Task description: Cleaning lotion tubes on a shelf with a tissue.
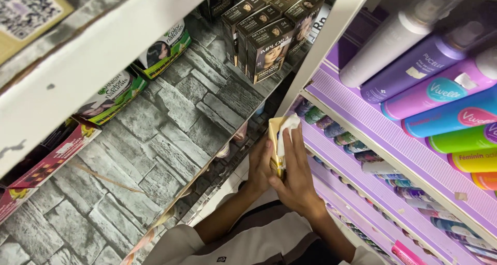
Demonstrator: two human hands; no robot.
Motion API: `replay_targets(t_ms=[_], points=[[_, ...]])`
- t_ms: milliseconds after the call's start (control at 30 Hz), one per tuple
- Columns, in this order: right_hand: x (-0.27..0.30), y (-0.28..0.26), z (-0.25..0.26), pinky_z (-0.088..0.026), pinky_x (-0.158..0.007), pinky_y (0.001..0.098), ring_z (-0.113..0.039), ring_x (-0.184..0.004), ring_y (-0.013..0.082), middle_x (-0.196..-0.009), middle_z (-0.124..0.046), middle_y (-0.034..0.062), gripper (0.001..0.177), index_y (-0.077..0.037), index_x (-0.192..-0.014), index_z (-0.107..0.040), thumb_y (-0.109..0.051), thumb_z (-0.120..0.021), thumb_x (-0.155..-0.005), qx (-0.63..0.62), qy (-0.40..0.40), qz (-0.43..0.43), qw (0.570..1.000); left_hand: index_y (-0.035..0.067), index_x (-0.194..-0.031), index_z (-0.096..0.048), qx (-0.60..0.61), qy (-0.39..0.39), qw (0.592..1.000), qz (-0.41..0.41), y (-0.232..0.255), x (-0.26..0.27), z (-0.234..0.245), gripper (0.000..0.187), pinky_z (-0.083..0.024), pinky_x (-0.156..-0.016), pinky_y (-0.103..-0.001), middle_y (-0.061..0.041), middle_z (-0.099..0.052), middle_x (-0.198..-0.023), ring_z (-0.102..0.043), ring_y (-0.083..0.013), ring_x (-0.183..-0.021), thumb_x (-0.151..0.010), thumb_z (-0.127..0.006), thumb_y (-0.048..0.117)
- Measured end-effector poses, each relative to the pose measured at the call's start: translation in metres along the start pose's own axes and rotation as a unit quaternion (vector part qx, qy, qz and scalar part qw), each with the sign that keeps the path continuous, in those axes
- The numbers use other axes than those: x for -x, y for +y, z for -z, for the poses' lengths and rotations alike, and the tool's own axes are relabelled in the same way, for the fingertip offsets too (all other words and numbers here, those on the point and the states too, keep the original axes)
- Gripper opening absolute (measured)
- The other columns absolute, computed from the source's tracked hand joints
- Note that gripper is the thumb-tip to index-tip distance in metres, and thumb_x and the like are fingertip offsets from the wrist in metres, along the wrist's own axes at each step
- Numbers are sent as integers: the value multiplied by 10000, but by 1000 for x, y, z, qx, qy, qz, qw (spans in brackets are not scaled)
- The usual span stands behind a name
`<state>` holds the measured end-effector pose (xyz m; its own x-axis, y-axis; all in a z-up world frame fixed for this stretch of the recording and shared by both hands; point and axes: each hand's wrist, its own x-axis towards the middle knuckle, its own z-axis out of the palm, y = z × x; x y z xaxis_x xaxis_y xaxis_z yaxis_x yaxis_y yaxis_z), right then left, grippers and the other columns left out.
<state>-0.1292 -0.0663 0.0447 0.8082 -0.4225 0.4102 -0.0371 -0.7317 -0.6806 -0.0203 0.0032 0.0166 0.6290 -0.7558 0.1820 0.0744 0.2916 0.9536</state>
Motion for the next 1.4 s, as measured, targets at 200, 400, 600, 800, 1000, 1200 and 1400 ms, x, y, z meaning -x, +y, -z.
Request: replay_targets(t_ms=[200,400,600,800,1000,1200,1400], points=[[39,12,-13,-213,-1265,568,-133,-1592,529,-1693,-107,366,990,42,-1636,-158,-660,-462,-1007,-16,-14,-24,999,-23,-1265,-575,29,20,999,17,3,-1,-3,510,-554,-737,-299,-113,-667,-1044,-677,-164,-879,-1107,-286,367],[59,-5,-23,-224,-1254,560,-158,-1584,538,-1687,-144,368,1008,34,-1637,-181,-621,-547,-964,-28,-5,-42,999,-53,-1328,-554,67,32,997,0,-15,-3,5,476,-526,-885,-305,-145,-650,-1177,-648,-179,-1036,-1139,-316,314],[64,-13,-21,-230,-1267,541,-191,-1584,507,-1679,-174,351,1001,21,-1626,-219,-522,-676,-920,-17,-17,-23,999,-23,-1348,-527,142,15,990,6,3,-5,6,467,-536,-960,-302,-121,-650,-1263,-657,-172,-1101,-1110,-316,319],[54,-5,-24,-194,-1310,556,-108,-1627,506,-1711,-152,341,917,13,-1653,-199,-487,-599,-997,-6,-4,-25,1000,-48,-1289,-596,65,24,998,-2,-21,17,11,446,-525,-913,-321,-124,-670,-1168,-642,-186,-1053,-1169,-350,304],[27,-15,-16,-149,-1347,607,-83,-1655,466,-1741,-161,275,876,-11,-1658,-225,-568,-486,-1035,41,31,-22,998,-43,-1314,-617,15,1,1000,10,-37,31,11,522,-509,-803,-297,-110,-631,-1085,-617,-171,-938,-1167,-343,376],[35,-24,-12,-134,-1328,611,-82,-1635,487,-1724,-167,292,896,16,-1646,-226,-495,-563,-991,35,22,-18,999,-67,-1405,-543,64,0,998,13,-23,30,7,578,-515,-898,-305,-141,-645,-1199,-631,-186,-1048,-1141,-348,409],[62,-37,-7,-193,-1275,569,-153,-1596,493,-1681,-196,316,925,27,-1605,-267,-275,-747,-875,24,-21,-29,999,-32,-1314,-578,183,36,980,73,-30,24,7,504,-558,-886,-305,-127,-670,-1144,-669,-167,-1009,-1127,-353,379]])
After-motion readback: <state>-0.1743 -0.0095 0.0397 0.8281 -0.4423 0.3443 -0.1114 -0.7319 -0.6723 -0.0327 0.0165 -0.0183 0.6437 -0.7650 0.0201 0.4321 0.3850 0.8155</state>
